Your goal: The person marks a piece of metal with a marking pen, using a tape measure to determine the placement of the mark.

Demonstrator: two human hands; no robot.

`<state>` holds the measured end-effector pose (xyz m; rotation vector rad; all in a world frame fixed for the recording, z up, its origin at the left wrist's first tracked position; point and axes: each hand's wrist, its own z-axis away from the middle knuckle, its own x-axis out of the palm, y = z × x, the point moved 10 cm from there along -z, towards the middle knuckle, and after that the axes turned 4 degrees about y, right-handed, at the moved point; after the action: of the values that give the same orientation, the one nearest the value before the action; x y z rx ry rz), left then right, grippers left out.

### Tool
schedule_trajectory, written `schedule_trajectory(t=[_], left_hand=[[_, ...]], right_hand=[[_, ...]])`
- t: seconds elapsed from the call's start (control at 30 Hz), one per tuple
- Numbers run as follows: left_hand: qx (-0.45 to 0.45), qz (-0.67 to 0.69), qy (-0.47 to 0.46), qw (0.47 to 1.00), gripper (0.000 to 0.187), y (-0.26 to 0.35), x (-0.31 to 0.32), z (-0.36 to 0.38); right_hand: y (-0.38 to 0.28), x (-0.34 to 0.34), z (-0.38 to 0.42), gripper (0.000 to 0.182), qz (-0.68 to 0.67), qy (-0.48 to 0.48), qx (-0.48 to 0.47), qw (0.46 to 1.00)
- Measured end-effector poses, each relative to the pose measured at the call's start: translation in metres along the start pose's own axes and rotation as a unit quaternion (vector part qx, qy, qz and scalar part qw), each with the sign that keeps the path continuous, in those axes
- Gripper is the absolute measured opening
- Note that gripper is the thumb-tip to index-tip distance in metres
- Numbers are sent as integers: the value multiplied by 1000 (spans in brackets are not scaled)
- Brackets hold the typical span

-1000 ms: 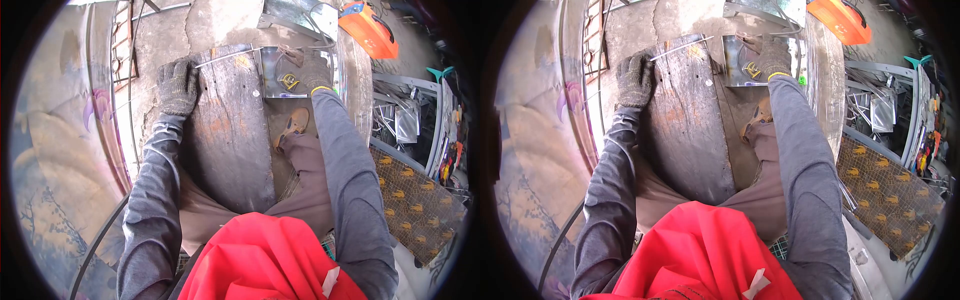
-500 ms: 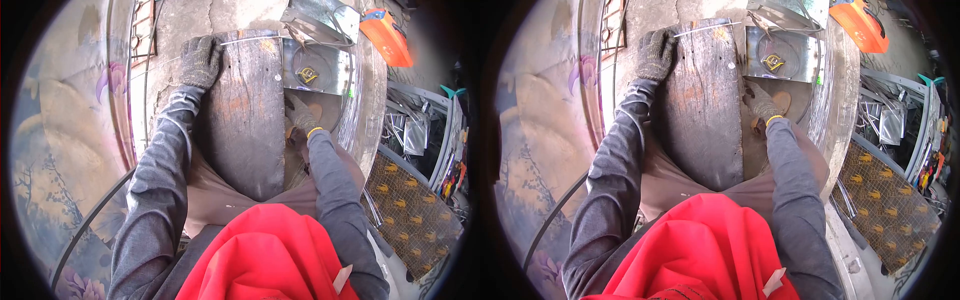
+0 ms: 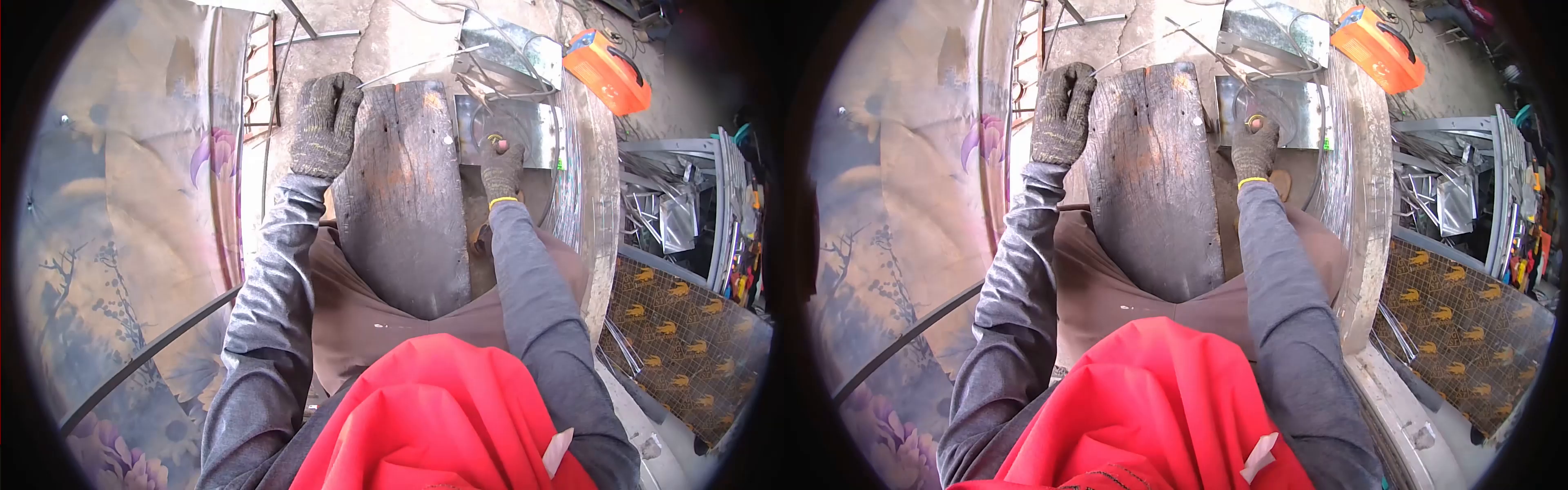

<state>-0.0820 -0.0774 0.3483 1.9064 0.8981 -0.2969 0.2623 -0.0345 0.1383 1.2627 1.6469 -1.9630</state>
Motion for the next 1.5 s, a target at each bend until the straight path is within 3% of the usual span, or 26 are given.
schedule_trajectory(t=[0.03,0.1,0.13,0.2,0.23,0.37,0.4,0.43,0.5,0.57,0.63,0.7,0.77,0.87,0.9,0.97,1.0,1.03,1.1,1.13,1.2,1.23,1.3,1.4,1.43,1.5], left_hand=[[-8,12,18,1000,18,10,-13,-4],[49,19,53,997,18,26,-35,-10],[23,41,51,998,19,32,-44,-13],[5,63,52,997,20,45,-60,-15],[-51,132,46,989,21,39,-66,-15],[-207,340,20,917,22,43,-86,-15],[-222,335,24,916,22,47,-96,-16],[-206,325,-4,923,23,48,-102,-19],[-207,320,-29,924,28,58,-120,-19],[-200,308,-43,929,28,71,-137,-15],[-202,295,-58,932,27,83,-151,-6],[-205,327,-93,918,27,98,-155,6],[-214,354,-97,905,30,106,-163,14],[-240,363,-108,894,31,88,-165,29],[-245,371,-139,885,30,86,-160,37],[-242,397,-216,858,27,83,-146,50],[-256,395,-230,852,26,76,-139,57],[-269,393,-246,844,26,68,-131,66],[-289,429,-275,810,26,53,-114,77],[-304,421,-279,808,27,42,-105,82],[-330,402,-287,804,27,12,-82,92],[-365,334,-242,835,25,-11,-73,96],[-397,227,-253,853,22,-67,-44,109],[-407,62,-272,870,18,-114,-6,125],[-267,41,-230,935,18,-136,14,122],[-224,49,-220,948,17,-152,40,128]], right_hand=[[4,-2,-10,43,-5,2,-2,1000],[28,13,-35,38,-147,-122,106,976],[16,-7,-36,38,-154,-117,99,976],[-19,-63,-37,34,-297,-76,23,952],[-26,-85,-32,34,-302,-70,19,951],[-29,-161,-32,31,-299,-49,4,953],[-45,-195,-30,33,-264,35,-85,960],[-61,-222,-22,35,-227,119,-171,951],[-79,-244,-26,44,-195,132,-174,956],[-114,-261,-18,56,-145,161,-269,938],[-135,-254,-12,64,-94,115,-259,954],[-164,-234,9,72,-20,53,-336,940],[-164,-221,18,80,-16,55,-352,934],[-152,-234,25,85,-52,183,-361,913],[-149,-234,27,85,-48,175,-365,913],[-145,-224,29,77,2,108,-373,921],[-131,-193,20,61,76,38,-423,902],[-125,-190,26,61,80,34,-422,903],[-92,-149,43,46,59,-217,-329,917],[-93,-149,51,46,62,-218,-329,917],[-63,-132,58,46,107,-305,-169,931],[-57,-128,58,46,112,-310,-168,929],[-37,-113,60,43,72,-371,-114,919],[-16,-102,60,41,140,-400,-130,896],[-1,-95,54,41,149,-405,-131,892],[15,-84,50,40,167,-408,-168,882]])
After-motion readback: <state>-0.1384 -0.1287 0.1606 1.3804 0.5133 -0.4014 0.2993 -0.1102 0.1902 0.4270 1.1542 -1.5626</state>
